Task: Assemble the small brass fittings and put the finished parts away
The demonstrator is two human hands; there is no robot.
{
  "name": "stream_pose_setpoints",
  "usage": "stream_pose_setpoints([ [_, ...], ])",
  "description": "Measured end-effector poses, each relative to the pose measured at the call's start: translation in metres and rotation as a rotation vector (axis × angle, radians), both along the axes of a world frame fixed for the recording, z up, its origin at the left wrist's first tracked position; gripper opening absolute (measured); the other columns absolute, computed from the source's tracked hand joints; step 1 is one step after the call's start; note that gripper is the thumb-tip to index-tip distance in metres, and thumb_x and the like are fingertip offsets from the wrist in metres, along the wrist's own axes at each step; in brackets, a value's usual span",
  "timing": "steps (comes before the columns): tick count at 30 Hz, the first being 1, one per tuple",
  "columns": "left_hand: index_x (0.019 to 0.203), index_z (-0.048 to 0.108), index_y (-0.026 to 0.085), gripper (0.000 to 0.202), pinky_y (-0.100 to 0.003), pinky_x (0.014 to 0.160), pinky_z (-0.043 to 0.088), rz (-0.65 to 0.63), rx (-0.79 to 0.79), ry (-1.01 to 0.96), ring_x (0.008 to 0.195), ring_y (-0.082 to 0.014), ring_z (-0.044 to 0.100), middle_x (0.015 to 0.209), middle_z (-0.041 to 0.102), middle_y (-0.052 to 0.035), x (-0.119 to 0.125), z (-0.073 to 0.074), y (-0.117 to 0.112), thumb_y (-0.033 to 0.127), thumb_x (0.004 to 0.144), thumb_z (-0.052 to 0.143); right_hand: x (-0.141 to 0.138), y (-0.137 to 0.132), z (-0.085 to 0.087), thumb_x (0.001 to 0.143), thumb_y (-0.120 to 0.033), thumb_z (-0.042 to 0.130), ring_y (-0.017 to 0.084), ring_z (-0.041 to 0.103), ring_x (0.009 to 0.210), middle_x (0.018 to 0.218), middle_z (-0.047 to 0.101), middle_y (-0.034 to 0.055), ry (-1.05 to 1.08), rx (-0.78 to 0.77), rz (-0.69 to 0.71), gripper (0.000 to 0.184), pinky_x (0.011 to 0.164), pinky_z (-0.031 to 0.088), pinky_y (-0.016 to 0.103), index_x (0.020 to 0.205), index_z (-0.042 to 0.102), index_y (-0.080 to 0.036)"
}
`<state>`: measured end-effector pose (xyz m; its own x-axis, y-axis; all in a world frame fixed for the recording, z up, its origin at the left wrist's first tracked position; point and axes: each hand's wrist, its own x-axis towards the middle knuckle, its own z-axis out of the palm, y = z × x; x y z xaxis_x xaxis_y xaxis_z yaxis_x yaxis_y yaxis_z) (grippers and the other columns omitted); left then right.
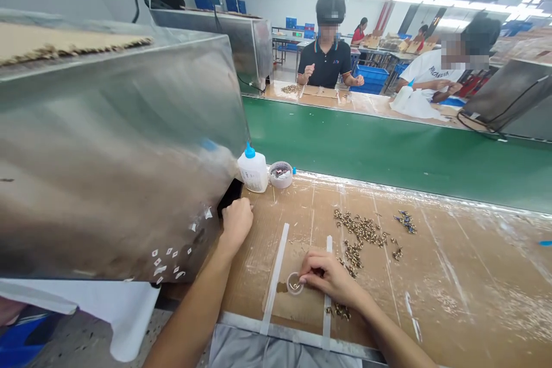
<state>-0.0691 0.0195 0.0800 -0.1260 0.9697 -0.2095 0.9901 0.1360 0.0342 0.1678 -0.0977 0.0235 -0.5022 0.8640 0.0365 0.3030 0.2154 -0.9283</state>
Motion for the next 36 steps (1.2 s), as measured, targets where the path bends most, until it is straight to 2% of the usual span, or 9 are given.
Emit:
stream_pose_setpoints([
  [7,0.115,0.075,0.007,0.037,-0.041,0.089,0.055,-0.038,-0.022,0.015,0.108,-0.0366,0.074,0.115,0.074,-0.0264,-0.005,0.006,0.000,0.018,0.102,0.043,-0.001,0.002,-0.004,0.090,-0.070,0.065,0.016,0.055,0.072,0.077,0.063,0.0034,0.020,-0.010,-0.005,0.054,0.068,0.041,0.028,0.076,0.072,-0.018],
  [13,0.117,0.074,0.007,0.037,-0.041,0.087,0.055,-0.065,-0.076,0.040,0.109,-0.0380,0.073,0.117,0.073,-0.0268,-0.005,0.011,-0.004,0.018,0.103,0.042,0.001,0.003,-0.005,0.092,-0.059,0.071,0.015,0.058,0.074,0.079,0.065,0.0028,-0.004,-0.010,-0.003,0.042,0.071,0.044,0.027,0.079,0.074,-0.019],
  [17,0.120,0.072,0.009,0.036,-0.042,0.093,0.055,-0.087,-0.110,0.053,0.114,-0.0373,0.072,0.120,0.073,-0.0246,-0.006,0.008,-0.012,0.020,0.104,0.042,0.003,0.000,-0.003,0.097,-0.051,0.067,0.016,0.060,0.077,0.081,0.066,0.0037,-0.037,0.017,0.015,0.037,0.073,0.046,0.027,0.081,0.074,-0.019],
  [24,0.121,0.071,0.010,0.032,-0.045,0.099,0.053,-0.078,-0.086,0.003,0.121,-0.0369,0.068,0.122,0.072,-0.0232,-0.008,-0.006,-0.016,0.024,0.105,0.046,0.008,-0.001,-0.006,0.102,-0.061,0.051,0.018,0.062,0.076,0.081,0.069,0.0077,-0.025,0.077,0.084,0.050,0.070,0.047,0.030,0.083,0.072,-0.019],
  [29,0.119,0.072,0.011,0.030,-0.045,0.097,0.051,-0.056,-0.067,-0.014,0.118,-0.0370,0.069,0.119,0.072,-0.0238,-0.007,-0.012,-0.015,0.023,0.104,0.049,0.008,-0.001,-0.005,0.103,-0.059,0.052,0.019,0.062,0.076,0.081,0.070,0.0083,-0.035,0.071,0.094,0.048,0.069,0.048,0.030,0.084,0.073,-0.019],
  [36,0.121,0.069,0.009,0.033,-0.043,0.097,0.049,-0.109,-0.083,0.028,0.118,-0.0358,0.068,0.123,0.072,-0.0227,-0.003,-0.011,-0.013,0.025,0.107,0.045,0.008,-0.002,-0.002,0.103,-0.058,0.053,0.017,0.061,0.073,0.081,0.069,0.0071,-0.026,0.057,0.079,0.047,0.066,0.048,0.028,0.084,0.072,-0.019],
])
